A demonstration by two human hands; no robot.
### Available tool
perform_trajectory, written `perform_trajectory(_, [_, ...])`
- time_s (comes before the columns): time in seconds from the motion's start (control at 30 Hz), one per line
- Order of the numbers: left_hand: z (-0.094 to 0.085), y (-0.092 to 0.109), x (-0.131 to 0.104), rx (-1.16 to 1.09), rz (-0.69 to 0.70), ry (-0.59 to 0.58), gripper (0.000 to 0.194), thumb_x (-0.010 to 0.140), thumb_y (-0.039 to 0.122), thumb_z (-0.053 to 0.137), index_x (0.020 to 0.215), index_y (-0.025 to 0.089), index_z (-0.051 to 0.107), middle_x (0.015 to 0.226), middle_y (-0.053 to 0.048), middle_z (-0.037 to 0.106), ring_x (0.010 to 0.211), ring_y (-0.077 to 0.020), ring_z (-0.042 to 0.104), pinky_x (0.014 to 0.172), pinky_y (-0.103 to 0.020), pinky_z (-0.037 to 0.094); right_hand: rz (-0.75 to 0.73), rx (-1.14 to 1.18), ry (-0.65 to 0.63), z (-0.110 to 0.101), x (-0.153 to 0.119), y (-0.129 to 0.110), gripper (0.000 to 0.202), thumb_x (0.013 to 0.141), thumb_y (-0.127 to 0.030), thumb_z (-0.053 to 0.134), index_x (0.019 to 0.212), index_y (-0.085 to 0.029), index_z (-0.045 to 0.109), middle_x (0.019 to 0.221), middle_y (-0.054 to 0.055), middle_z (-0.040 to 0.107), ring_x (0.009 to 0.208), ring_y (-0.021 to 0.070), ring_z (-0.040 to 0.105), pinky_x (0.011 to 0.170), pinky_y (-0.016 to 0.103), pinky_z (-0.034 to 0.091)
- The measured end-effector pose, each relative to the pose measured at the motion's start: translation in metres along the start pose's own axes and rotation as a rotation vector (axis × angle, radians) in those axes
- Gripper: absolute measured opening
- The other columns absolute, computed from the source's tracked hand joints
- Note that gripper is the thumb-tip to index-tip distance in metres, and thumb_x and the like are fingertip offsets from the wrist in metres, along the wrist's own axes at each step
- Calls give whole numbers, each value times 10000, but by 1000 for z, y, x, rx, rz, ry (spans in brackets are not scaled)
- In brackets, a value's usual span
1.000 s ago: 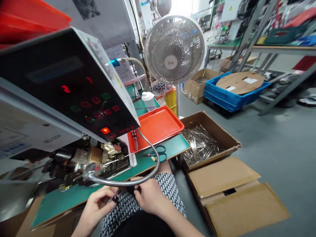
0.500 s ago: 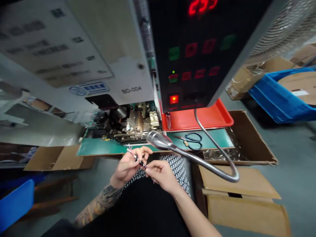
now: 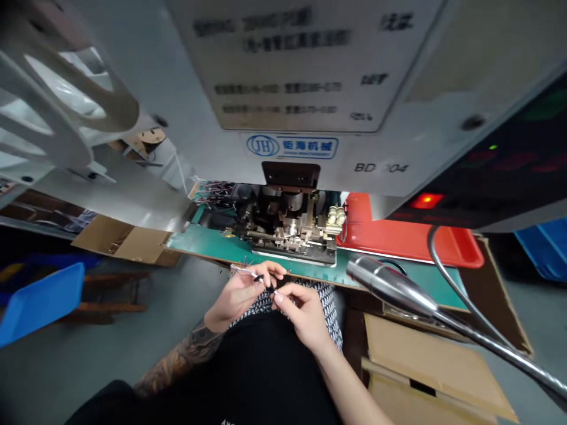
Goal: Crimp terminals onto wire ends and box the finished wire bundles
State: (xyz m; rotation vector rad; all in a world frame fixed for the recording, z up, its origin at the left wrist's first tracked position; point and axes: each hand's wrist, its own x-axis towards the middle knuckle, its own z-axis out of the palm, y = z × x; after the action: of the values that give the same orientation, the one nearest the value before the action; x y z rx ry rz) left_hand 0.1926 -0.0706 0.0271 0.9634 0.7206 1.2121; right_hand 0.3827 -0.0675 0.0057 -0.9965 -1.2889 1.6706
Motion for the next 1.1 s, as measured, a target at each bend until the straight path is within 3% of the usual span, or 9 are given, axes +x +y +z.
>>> perform_trajectory(0.17, [-2, -2, -1, 8, 30, 39, 170, 956, 341, 799, 922, 181, 750, 1233, -110, 707, 1219, -270, 653, 1139, -475, 483, 82, 103, 51, 8, 4, 3, 346, 859, -437, 829, 648, -187, 718, 593, 11, 655, 581, 144, 522, 605, 278, 403])
perform_trajectory(0.27, [-2, -3, 2, -28, -6, 29, 189, 944, 355, 810, 924, 174, 758, 1173, -107, 706, 1163, -261, 658, 1076, -437, 513, 61, 0, 11, 8, 5, -4, 331, 823, -384, 815, 608, -184, 663, 555, -11, 596, 542, 123, 460, 568, 265, 361])
perform_trajectory(0.43, [-2, -4, 8, -25, -72, 10, 244, 936, 389, 805, 913, 152, 755, 1140, -125, 691, 1112, -267, 653, 980, -411, 547, -150, -430, 56, 4, 4, -20, 305, 859, -259, 716, 594, -195, 582, 567, -26, 555, 544, 122, 488, 573, 266, 380])
perform_trajectory(0.6, [0, -1, 14, 68, -27, -73, 160, 970, 337, 766, 942, 179, 766, 1194, -109, 697, 1165, -270, 656, 1063, -451, 515, -367, -753, 169, -2, 1, -19, 200, 896, -178, 671, 702, -205, 632, 654, -5, 635, 646, 164, 570, 666, 308, 412])
perform_trajectory(0.7, [0, -3, 15, 77, -15, -85, 156, 980, 332, 755, 959, 179, 778, 1235, -118, 697, 1203, -281, 651, 1088, -463, 507, -296, -631, 152, -6, -1, -19, 163, 939, -203, 703, 776, -214, 708, 714, 0, 688, 686, 170, 618, 703, 308, 448])
perform_trajectory(0.83, [-1, -7, 14, 39, -36, -82, 137, 985, 318, 758, 985, 186, 795, 1303, -119, 690, 1209, -277, 656, 1076, -439, 518, -78, -219, 15, -14, 1, -17, 152, 927, -307, 797, 826, -207, 742, 946, 44, 772, 914, 213, 700, 872, 325, 507])
perform_trajectory(0.93, [-1, -7, 13, 56, -52, -97, 155, 996, 327, 751, 972, 177, 786, 1273, -124, 699, 1184, -271, 660, 1065, -422, 507, 105, 41, -73, -19, 3, -10, 296, 923, -411, 824, 770, -191, 696, 830, 16, 707, 812, 174, 628, 774, 290, 470])
perform_trajectory(1.0, [-1, -4, 13, 82, -51, -118, 178, 1001, 342, 746, 970, 170, 779, 1254, -133, 700, 1187, -274, 655, 1066, -419, 498, 162, 115, -85, -23, 3, -5, 336, 913, -450, 837, 766, -185, 691, 768, -4, 663, 738, 145, 563, 704, 269, 422])
perform_trajectory(1.1, [-1, 0, 12, 110, -77, -186, 160, 1001, 320, 747, 985, 167, 788, 1287, -144, 694, 1221, -289, 659, 1094, -440, 494, 119, 25, -132, -33, 0, -6, 262, 911, -427, 849, 849, -185, 770, 840, 18, 715, 778, 155, 581, 745, 284, 436])
